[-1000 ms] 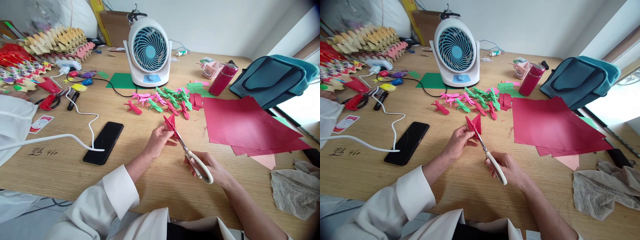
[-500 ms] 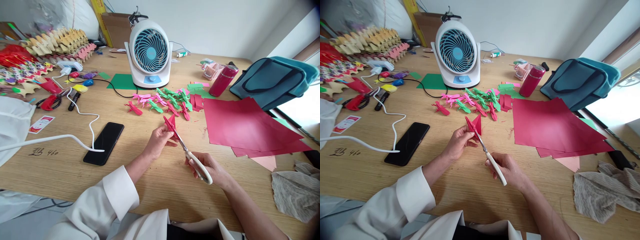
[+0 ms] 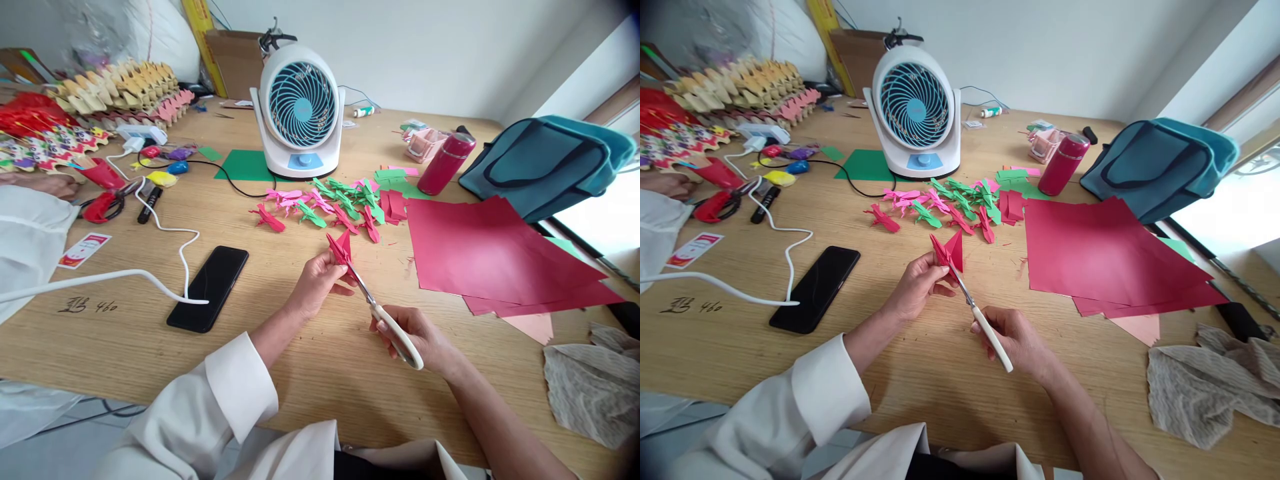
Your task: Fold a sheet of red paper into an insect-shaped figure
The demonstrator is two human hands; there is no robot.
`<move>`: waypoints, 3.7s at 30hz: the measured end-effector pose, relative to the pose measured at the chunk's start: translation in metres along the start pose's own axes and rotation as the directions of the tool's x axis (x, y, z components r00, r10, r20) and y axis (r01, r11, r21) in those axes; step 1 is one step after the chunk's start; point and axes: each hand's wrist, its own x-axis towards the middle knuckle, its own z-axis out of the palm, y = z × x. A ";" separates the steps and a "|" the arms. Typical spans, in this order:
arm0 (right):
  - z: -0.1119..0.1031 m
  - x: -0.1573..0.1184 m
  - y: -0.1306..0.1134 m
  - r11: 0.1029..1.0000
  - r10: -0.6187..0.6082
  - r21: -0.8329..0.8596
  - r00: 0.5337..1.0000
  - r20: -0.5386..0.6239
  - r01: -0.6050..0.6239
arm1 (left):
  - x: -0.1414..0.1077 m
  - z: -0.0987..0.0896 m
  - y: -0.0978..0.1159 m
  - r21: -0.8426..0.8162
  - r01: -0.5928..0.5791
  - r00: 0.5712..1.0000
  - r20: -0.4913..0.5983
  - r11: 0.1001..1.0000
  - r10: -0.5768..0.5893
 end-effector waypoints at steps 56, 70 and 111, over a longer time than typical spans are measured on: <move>-0.026 -0.010 0.000 0.986 -0.060 -0.160 0.997 -0.040 0.053 | 0.006 -0.004 -0.003 0.016 -0.062 0.994 -0.092 0.998 0.063; -0.114 -0.016 0.038 0.351 -0.193 -0.639 0.615 -0.765 -0.685 | 0.001 0.000 -0.005 0.128 -0.010 1.000 0.014 0.992 0.008; -0.004 0.029 -0.005 0.880 -0.318 0.266 0.904 -0.285 0.394 | -0.009 0.010 -0.018 0.114 0.220 0.928 0.280 0.969 -0.244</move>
